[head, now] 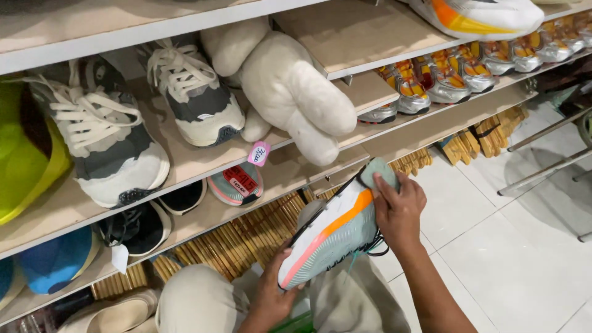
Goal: Wiping and cleaning several pairs of shoes on a store display shelf using a sponge.
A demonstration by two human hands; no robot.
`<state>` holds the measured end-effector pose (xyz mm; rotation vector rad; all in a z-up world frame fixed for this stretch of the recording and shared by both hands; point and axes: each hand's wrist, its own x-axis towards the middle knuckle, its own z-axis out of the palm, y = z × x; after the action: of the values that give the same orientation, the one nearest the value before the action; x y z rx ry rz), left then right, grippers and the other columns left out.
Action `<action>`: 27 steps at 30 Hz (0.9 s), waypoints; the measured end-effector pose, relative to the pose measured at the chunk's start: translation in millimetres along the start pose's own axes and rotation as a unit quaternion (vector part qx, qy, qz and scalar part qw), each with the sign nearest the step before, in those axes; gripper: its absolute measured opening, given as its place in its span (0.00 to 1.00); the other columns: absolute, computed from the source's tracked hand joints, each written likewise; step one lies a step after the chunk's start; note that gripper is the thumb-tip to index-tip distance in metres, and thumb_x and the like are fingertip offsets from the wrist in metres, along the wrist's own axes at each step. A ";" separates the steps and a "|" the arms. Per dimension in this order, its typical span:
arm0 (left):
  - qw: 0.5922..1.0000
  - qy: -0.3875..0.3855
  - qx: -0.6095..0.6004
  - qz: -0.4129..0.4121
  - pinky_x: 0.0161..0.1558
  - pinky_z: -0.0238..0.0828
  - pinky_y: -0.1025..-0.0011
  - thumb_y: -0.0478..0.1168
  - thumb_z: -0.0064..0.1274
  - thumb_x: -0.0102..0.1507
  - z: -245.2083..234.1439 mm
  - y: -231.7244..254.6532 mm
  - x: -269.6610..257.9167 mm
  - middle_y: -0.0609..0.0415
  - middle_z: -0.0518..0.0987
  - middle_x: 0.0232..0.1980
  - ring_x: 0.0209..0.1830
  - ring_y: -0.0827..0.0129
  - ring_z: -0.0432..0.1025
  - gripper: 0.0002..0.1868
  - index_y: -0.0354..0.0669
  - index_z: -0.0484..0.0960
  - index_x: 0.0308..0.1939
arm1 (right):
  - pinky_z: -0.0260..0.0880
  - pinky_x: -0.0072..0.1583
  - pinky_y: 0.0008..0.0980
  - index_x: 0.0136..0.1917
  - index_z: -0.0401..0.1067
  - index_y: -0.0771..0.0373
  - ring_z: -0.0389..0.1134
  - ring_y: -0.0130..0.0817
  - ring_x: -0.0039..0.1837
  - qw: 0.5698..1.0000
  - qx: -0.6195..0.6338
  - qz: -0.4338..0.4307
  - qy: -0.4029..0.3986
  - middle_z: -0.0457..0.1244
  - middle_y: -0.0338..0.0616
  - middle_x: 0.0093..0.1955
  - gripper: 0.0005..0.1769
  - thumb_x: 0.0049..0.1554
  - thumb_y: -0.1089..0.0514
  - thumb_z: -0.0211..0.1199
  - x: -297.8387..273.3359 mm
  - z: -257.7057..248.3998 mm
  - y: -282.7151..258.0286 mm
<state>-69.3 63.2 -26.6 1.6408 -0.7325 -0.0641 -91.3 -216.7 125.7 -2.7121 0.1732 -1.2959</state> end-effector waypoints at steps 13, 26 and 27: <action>0.997 -0.002 -0.044 -0.061 0.61 0.69 0.63 0.30 0.67 0.56 4.7 -27.2 -3.7 0.40 0.74 0.66 0.64 0.57 0.73 0.42 0.43 0.60 0.70 | 0.62 0.58 0.52 0.55 0.79 0.54 0.66 0.53 0.58 0.999 0.038 -0.007 0.000 0.67 0.56 0.58 0.20 0.48 0.66 0.68 -17.9 2.5 -10.3; 0.997 0.021 -0.042 -0.056 0.62 0.68 0.63 0.39 0.72 0.53 -9.0 -37.0 -1.4 0.44 0.76 0.62 0.62 0.60 0.73 0.44 0.42 0.61 0.67 | 0.69 0.58 0.36 0.60 0.77 0.59 0.69 0.36 0.57 0.769 0.500 0.382 -0.114 0.70 0.45 0.56 0.17 0.56 0.58 0.65 -12.4 40.3 105.3; 0.998 0.025 -0.052 -0.039 0.63 0.66 0.62 0.40 0.72 0.53 -12.3 -37.4 0.0 0.43 0.74 0.63 0.64 0.59 0.71 0.44 0.40 0.61 0.67 | 0.70 0.56 0.33 0.59 0.75 0.61 0.70 0.32 0.54 0.617 0.606 0.485 -0.128 0.71 0.42 0.53 0.17 0.57 0.56 0.63 -14.9 42.8 104.2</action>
<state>-48.3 74.7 -57.8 1.5668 -0.6166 -0.1150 -72.1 -314.1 70.3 -1.1630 0.4341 -0.3281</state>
